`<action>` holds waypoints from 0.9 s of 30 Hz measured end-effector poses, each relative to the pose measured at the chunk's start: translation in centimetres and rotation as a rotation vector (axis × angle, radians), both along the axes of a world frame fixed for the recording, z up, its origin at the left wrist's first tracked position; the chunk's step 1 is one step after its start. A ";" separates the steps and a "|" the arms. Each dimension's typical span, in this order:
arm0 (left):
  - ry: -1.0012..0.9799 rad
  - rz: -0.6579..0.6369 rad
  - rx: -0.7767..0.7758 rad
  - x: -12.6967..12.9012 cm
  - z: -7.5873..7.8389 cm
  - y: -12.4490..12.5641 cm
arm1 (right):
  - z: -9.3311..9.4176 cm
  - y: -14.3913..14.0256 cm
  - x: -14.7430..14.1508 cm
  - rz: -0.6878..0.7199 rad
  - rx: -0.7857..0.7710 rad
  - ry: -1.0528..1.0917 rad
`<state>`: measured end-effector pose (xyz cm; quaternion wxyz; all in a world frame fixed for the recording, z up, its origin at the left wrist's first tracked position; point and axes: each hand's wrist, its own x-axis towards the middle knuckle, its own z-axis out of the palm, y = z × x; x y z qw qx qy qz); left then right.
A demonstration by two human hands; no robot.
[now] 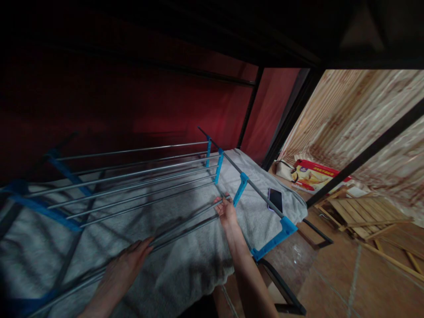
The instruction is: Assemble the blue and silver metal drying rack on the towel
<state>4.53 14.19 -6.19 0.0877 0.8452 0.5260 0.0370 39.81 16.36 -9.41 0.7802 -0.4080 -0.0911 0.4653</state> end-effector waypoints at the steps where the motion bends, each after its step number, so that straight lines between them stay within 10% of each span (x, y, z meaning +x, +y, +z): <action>1: 0.006 -0.003 0.003 -0.1 -0.2 -0.1 | 0.0 0.1 -0.1 -0.007 0.000 0.005; 27: -0.064 -0.041 0.041 0.4 -0.6 -0.5 | 0.1 -3.3 0.5 -0.006 -0.013 -0.027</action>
